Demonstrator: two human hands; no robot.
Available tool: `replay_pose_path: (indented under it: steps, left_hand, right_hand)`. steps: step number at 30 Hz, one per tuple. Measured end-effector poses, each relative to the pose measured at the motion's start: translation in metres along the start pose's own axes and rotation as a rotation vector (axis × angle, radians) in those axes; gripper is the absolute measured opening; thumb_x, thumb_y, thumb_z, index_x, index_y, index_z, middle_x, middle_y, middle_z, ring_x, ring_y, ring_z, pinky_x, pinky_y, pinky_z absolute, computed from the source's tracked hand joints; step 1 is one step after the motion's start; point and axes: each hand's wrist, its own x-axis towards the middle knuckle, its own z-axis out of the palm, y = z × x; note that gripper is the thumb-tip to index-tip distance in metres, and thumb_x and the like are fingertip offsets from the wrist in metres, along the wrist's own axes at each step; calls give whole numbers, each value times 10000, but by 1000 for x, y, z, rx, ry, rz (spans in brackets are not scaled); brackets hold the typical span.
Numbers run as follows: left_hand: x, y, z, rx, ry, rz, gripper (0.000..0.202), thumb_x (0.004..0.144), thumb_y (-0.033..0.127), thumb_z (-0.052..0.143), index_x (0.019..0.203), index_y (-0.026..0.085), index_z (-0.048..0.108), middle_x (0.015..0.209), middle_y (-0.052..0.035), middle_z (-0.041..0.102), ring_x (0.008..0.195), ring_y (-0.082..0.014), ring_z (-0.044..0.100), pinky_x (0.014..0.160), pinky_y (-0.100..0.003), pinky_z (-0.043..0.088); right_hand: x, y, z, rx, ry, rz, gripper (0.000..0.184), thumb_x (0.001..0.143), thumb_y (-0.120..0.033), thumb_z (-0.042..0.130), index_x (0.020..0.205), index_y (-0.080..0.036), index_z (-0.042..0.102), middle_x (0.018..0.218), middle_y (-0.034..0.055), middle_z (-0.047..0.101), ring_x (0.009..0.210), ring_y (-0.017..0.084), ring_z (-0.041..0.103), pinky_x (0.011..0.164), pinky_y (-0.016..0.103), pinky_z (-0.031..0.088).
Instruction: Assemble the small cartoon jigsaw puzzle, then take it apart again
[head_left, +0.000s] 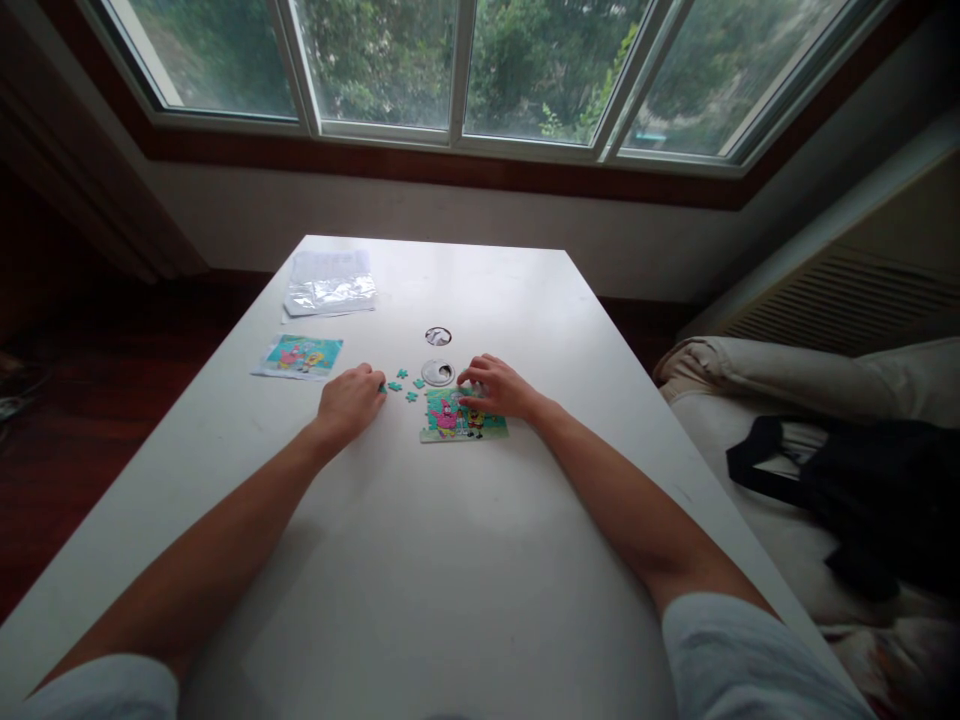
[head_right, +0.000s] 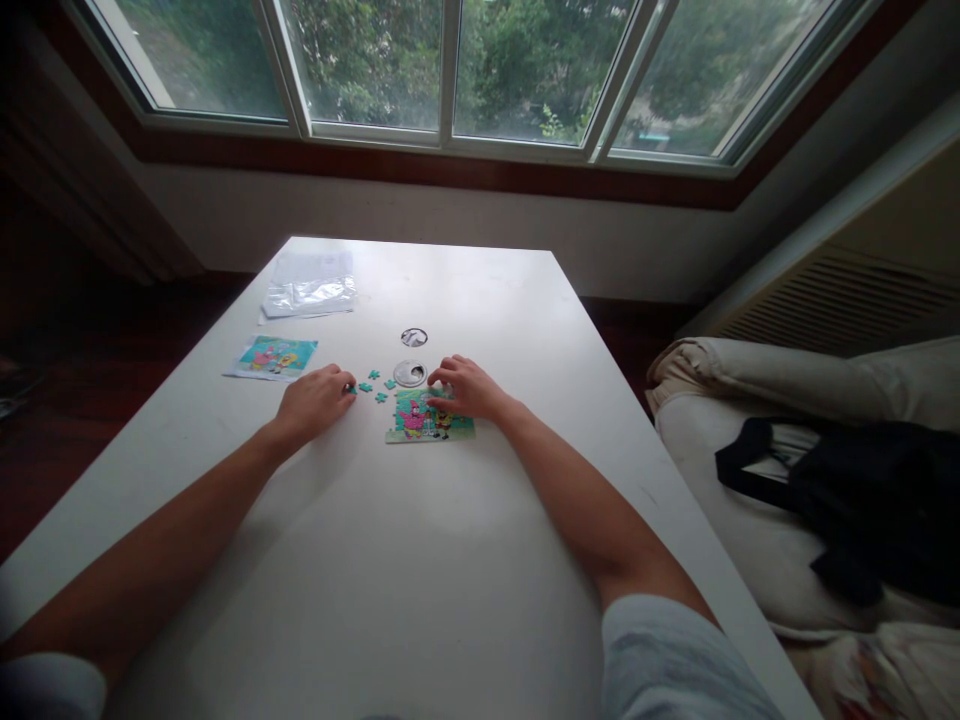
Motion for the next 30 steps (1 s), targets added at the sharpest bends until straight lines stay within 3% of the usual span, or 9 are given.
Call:
replay_pose_path:
  steps: [14,30]
  left_hand:
    - [4,-2,1,-87,12,-12,252,888,278,561,1081,257,722,1098,-65,672,988,-241,654,758,-305,507]
    - [4,-4,0,-100,6,-20,310,995,285,450,1079,269,748,1112,-57,694,943,-220,675,760,-298,495]
  right_hand:
    - [0,-1,0,-9,-4,8,291,898,-491,707,1057,-248,724,976,81,625,933,239,531,883,372,418]
    - [0,-1,0,5,4,5,290,916,-496,680,1057,-247,730,970,84,623,919,239,529,877,379,421]
